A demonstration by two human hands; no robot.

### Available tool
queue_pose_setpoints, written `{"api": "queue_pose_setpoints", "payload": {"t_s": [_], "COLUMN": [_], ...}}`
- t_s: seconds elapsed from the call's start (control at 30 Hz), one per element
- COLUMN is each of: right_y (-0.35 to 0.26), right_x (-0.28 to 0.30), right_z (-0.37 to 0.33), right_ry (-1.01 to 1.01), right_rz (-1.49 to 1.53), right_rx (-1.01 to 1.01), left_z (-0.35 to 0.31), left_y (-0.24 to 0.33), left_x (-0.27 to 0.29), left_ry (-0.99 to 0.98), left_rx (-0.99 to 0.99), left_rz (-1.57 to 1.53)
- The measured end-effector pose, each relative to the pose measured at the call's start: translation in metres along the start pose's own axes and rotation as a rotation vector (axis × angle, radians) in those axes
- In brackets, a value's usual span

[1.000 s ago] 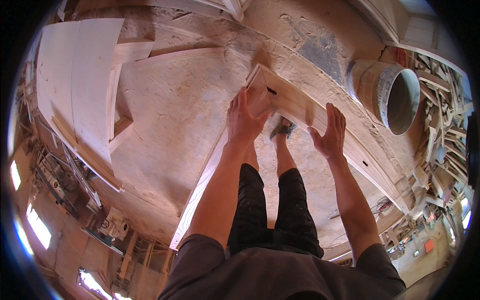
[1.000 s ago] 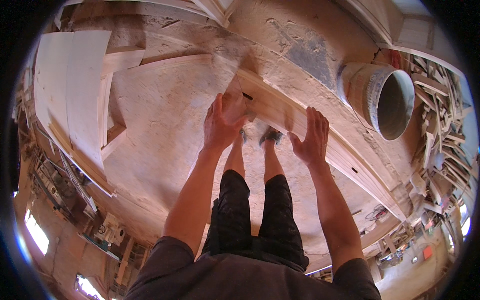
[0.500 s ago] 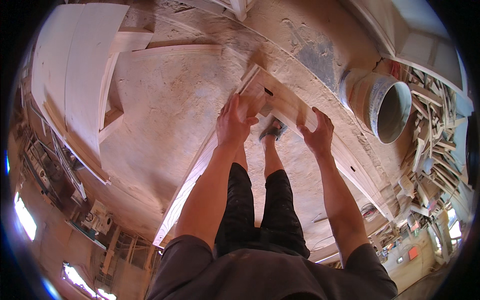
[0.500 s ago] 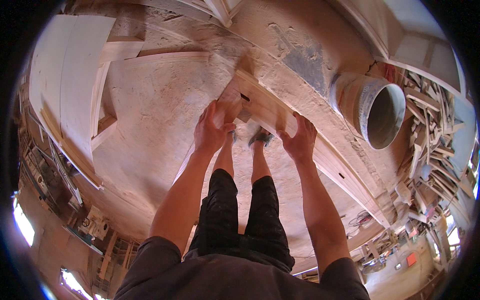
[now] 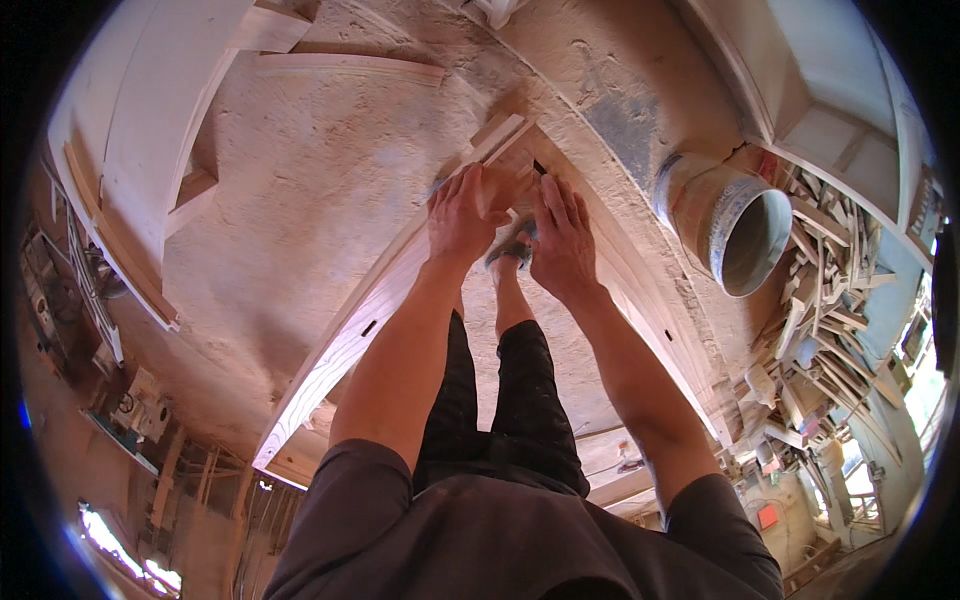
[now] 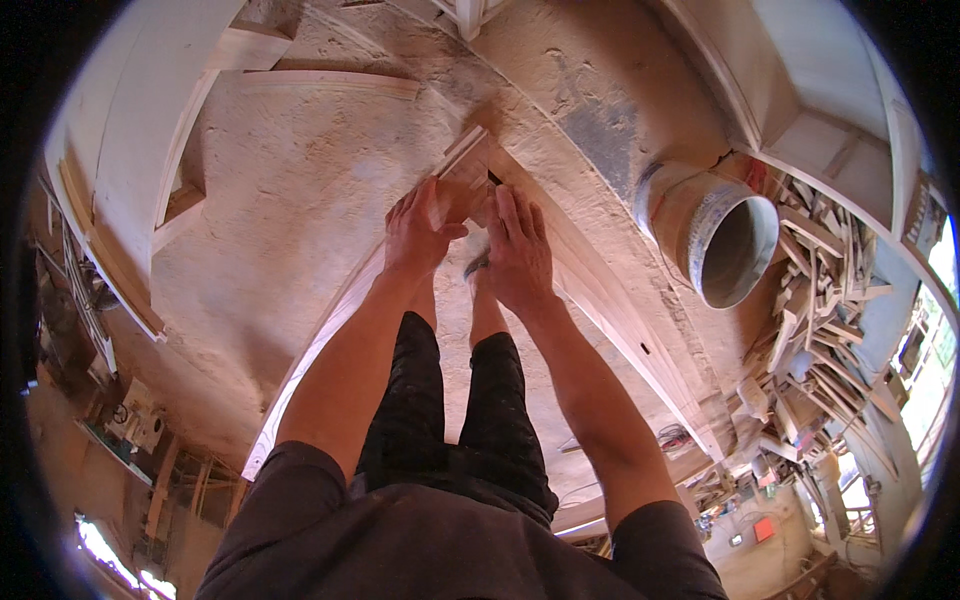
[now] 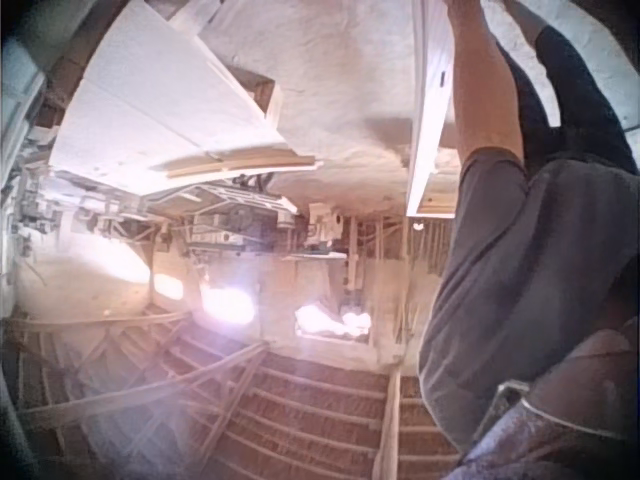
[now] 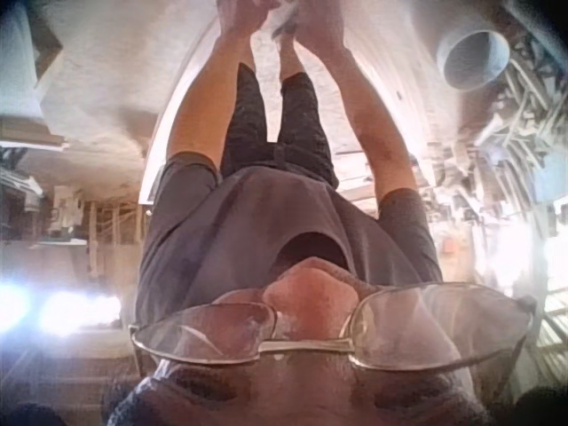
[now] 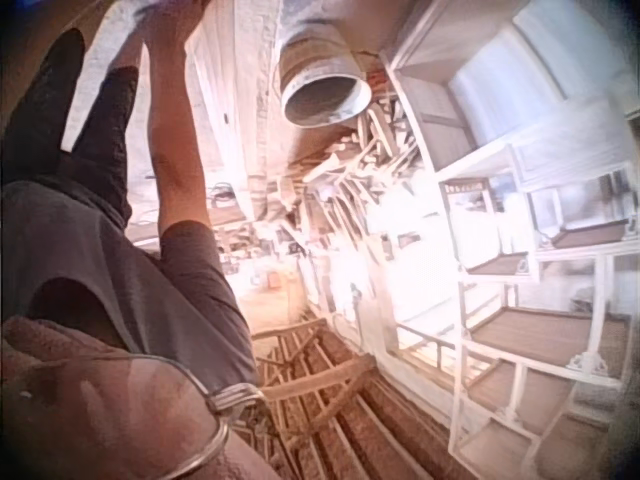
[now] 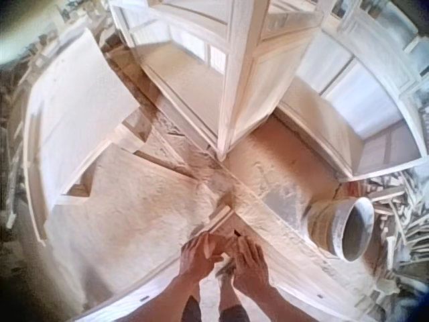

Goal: The person assembles a large rectangular wooden frame by hand, aligning the mitered corner joints one at a time.

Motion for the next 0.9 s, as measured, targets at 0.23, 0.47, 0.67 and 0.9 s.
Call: {"api": "queue_pose_setpoints", "payload": {"t_s": [0.23,0.47,0.67,0.9], "right_y": [-0.013,-0.015,-0.020,0.008], "right_x": [0.000,0.004,0.010,0.005], "right_z": [0.003,0.004,0.008,0.007], "right_ry": [-0.056,-0.150,-0.196,-0.066], "right_rz": [-0.070,-0.129,-0.096,0.149], "right_rx": [-0.038,-0.043,-0.074,-0.105], "left_z": [-0.006,-0.041,-0.050,-0.049], "left_y": [-0.001,-0.044,-0.056,-0.056], "left_x": [0.011,0.029,0.030,0.028], "left_ry": [-0.023,-0.047,-0.011,-0.010], "left_rx": [0.118,0.126,0.107,0.120], "left_rz": [-0.005,0.035,0.026,0.023]}}
Point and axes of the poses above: each hand's wrist, its own z-axis towards the middle knuckle, its own x-axis out of the back of the hand, y = z × x, the point moved 1 cm from there along z, towards the middle knuckle, and after that the axes turned 9 degrees about y, right-handed, at the moved point
